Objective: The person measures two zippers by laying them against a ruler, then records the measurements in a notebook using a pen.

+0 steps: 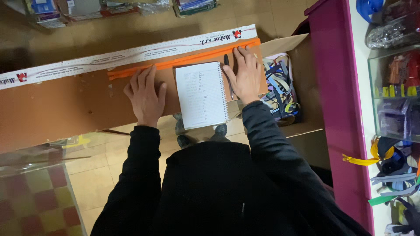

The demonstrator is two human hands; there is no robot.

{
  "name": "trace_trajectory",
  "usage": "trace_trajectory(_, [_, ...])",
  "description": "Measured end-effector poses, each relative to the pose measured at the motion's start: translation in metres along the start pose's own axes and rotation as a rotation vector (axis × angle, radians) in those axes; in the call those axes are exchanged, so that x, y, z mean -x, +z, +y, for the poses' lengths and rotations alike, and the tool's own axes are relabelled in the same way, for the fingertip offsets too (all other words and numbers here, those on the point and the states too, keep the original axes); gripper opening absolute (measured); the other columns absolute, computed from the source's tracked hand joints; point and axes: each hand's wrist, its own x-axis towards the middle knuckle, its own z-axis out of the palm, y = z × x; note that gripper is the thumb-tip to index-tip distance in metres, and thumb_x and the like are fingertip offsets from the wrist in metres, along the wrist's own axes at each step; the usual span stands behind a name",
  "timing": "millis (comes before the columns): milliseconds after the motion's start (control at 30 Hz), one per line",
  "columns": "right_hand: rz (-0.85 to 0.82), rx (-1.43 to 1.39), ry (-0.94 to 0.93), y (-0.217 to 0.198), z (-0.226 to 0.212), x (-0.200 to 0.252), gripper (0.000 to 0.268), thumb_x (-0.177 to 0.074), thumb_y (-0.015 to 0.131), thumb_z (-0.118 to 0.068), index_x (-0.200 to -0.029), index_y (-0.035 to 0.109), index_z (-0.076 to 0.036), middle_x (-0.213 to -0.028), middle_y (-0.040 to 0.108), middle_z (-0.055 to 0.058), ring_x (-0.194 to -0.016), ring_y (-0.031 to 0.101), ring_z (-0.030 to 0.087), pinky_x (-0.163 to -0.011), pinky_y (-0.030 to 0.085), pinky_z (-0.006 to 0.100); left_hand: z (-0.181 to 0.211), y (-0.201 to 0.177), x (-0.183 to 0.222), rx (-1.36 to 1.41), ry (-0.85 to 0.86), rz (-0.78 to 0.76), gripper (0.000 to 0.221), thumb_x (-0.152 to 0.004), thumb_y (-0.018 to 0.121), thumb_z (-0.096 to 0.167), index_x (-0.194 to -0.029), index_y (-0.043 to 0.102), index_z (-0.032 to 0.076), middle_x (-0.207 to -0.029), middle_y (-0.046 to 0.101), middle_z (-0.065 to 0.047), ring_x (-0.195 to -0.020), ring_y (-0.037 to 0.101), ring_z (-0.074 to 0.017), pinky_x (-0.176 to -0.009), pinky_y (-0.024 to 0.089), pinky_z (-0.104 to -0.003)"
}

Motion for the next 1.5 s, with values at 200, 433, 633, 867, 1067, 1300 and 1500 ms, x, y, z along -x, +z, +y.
trace_trajectory(200, [-0.015,0.019,0.037,0.0,-0.002,0.0,0.079,-0.121,0.05,-0.077,-0.168,0.063,-0.015,-0.167,0.057,0.006,-0.162,0.049,0.029,-0.126,0.042,0.048,-0.001,-0.002,-0.001,0.017,0.029,-0.021,0.061,-0.12,0.069,0.05,-0.174,0.06,0.023,-0.165,0.063,-0.004,-0.161,0.048,-0.0322,-0.12,0.033,-0.058])
trace_trajectory(433, [-0.047,-0.029,0.026,-0.009,-0.009,-0.001,0.086,-0.121,0.05,-0.077,-0.173,0.056,-0.009,-0.178,0.049,0.014,-0.173,0.034,0.034,-0.139,0.03,0.058,0.002,-0.008,-0.003,0.069,0.031,-0.044,0.058,-0.121,0.066,0.05,-0.173,0.062,0.024,-0.171,0.064,-0.002,-0.165,0.048,-0.0313,-0.121,0.035,-0.061])
trace_trajectory(633, [-0.066,-0.019,0.009,-0.002,-0.005,-0.001,0.082,-0.12,0.048,-0.078,-0.173,0.056,-0.015,-0.177,0.051,0.009,-0.174,0.035,0.029,-0.141,0.026,0.06,0.0,-0.004,-0.003,0.046,0.048,-0.026,0.058,-0.118,0.068,0.049,-0.171,0.064,0.026,-0.172,0.064,0.0,-0.165,0.048,-0.0293,-0.12,0.037,-0.059])
trace_trajectory(867, [-0.049,-0.036,0.013,0.004,0.003,-0.003,0.081,-0.118,0.057,-0.076,-0.171,0.058,-0.015,-0.175,0.054,0.009,-0.171,0.04,0.029,-0.14,0.027,0.061,0.003,-0.007,-0.003,0.035,0.007,-0.008,0.057,-0.118,0.071,0.052,-0.168,0.066,0.024,-0.168,0.066,-0.002,-0.162,0.052,-0.0314,-0.121,0.033,-0.06])
trace_trajectory(1067, [-0.045,-0.021,-0.043,-0.002,0.004,-0.003,0.075,-0.122,0.058,-0.071,-0.168,0.062,-0.012,-0.174,0.054,0.012,-0.168,0.043,0.03,-0.134,0.031,0.06,-0.003,0.013,0.0,-0.011,-0.041,0.095,0.057,-0.114,0.07,0.058,-0.164,0.067,0.031,-0.168,0.066,0.003,-0.16,0.055,-0.0253,-0.12,0.038,-0.057])
trace_trajectory(1300, [0.005,0.004,-0.051,-0.001,0.003,-0.001,0.074,-0.123,0.057,-0.072,-0.167,0.063,-0.014,-0.172,0.055,0.01,-0.167,0.045,0.029,-0.135,0.031,0.058,0.0,0.009,0.001,0.029,-0.17,0.044,0.058,-0.117,0.07,0.056,-0.165,0.064,0.023,-0.169,0.061,-0.008,-0.162,0.052,-0.0325,-0.122,0.037,-0.061])
trace_trajectory(1500, [-0.004,0.014,-0.022,-0.002,-0.001,-0.001,0.07,-0.125,0.054,-0.068,-0.168,0.064,-0.013,-0.172,0.055,0.012,-0.166,0.045,0.03,-0.135,0.032,0.058,0.003,0.01,-0.002,0.013,-0.241,0.024,0.066,-0.116,0.069,0.061,-0.167,0.059,0.02,-0.172,0.057,-0.003,-0.172,0.032,-0.0356,-0.125,0.031,-0.06])
